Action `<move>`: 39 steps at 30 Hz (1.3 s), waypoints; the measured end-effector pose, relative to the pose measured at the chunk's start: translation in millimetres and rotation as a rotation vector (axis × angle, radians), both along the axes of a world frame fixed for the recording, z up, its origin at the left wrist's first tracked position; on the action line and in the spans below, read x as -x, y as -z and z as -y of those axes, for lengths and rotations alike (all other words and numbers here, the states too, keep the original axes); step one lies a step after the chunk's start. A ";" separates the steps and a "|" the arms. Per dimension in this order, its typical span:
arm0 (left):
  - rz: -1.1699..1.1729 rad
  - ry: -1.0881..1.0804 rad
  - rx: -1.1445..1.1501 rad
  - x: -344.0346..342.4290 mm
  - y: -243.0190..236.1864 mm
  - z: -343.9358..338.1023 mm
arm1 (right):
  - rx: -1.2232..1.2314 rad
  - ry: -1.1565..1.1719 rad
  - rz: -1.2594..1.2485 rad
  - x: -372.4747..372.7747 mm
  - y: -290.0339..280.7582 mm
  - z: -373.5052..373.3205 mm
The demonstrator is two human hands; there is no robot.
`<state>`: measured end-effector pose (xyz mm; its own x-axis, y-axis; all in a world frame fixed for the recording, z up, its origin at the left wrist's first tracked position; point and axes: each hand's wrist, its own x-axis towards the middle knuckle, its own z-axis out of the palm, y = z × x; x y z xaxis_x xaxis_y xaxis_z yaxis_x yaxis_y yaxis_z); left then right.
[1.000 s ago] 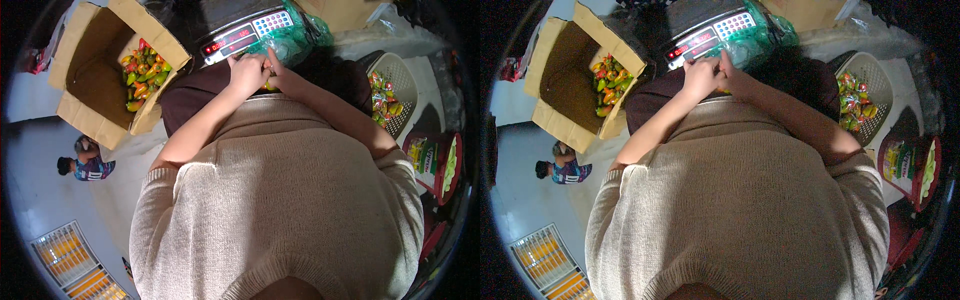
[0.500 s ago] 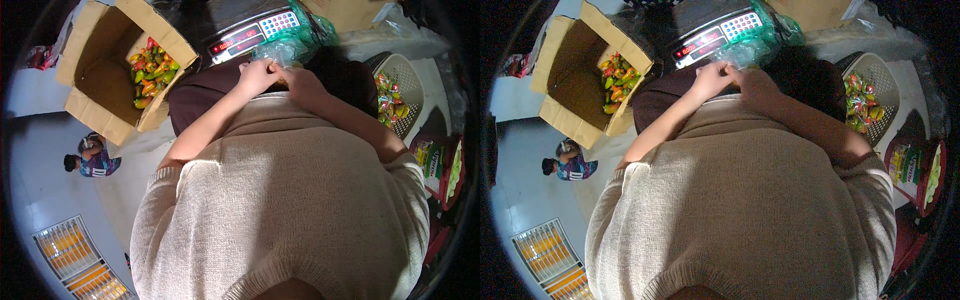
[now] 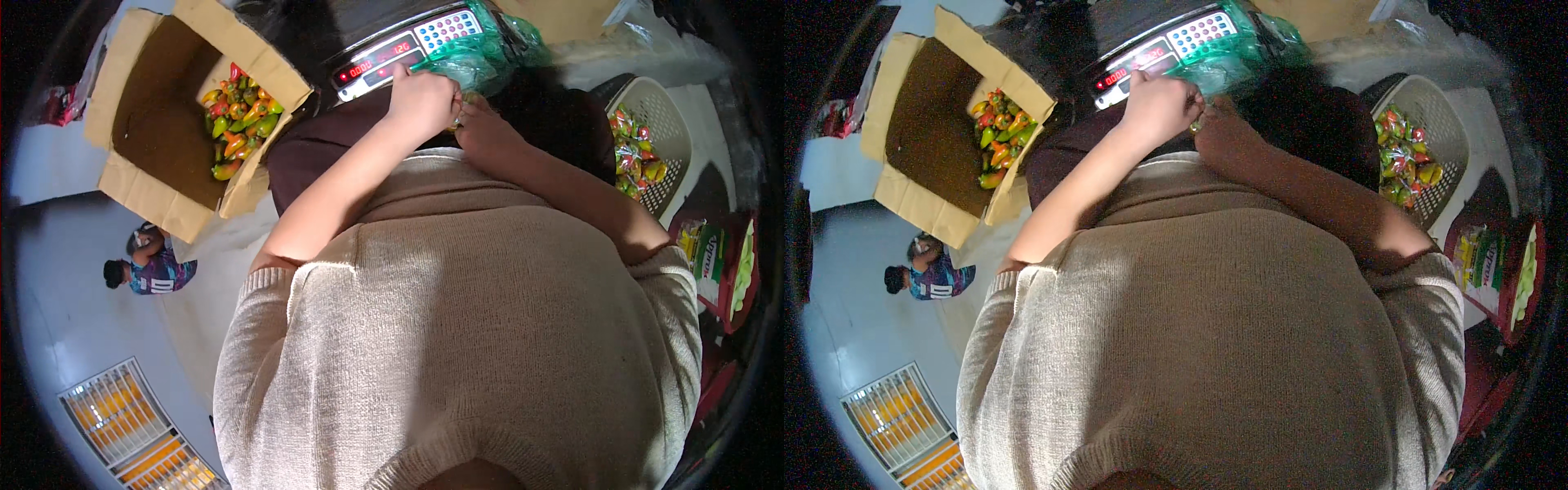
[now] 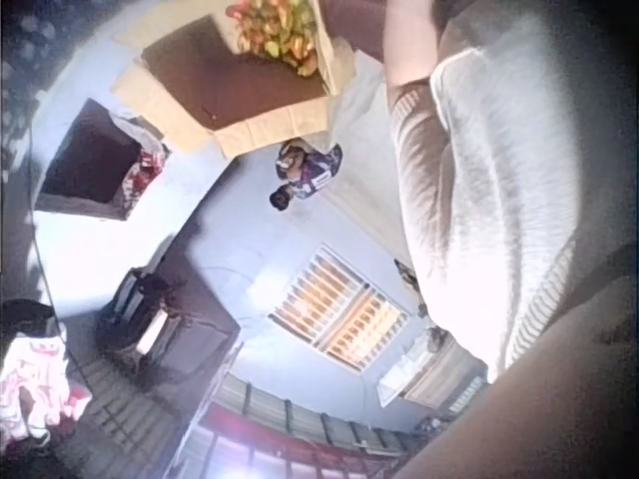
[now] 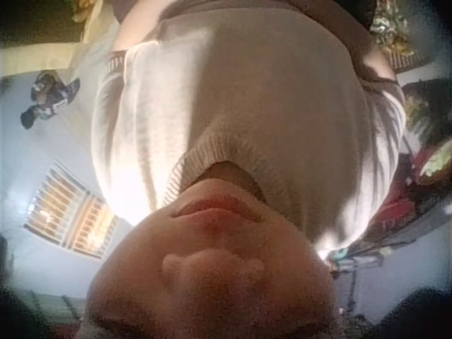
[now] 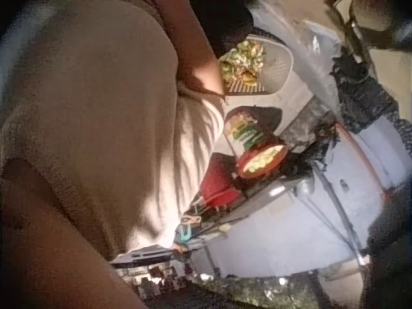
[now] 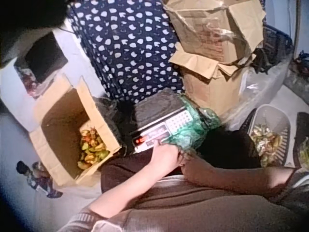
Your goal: The person packs chili peppers into plastic bags, weighs them on a digital scale, and ties the bags shut with tape.
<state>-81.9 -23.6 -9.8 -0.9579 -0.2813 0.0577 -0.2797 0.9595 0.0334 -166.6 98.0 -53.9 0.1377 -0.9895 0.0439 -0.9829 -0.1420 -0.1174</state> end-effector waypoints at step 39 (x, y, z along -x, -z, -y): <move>0.208 -0.212 -0.440 -11.2 39.0 0.4 | 0.396 -0.118 0.143 5.8 39.7 -2.8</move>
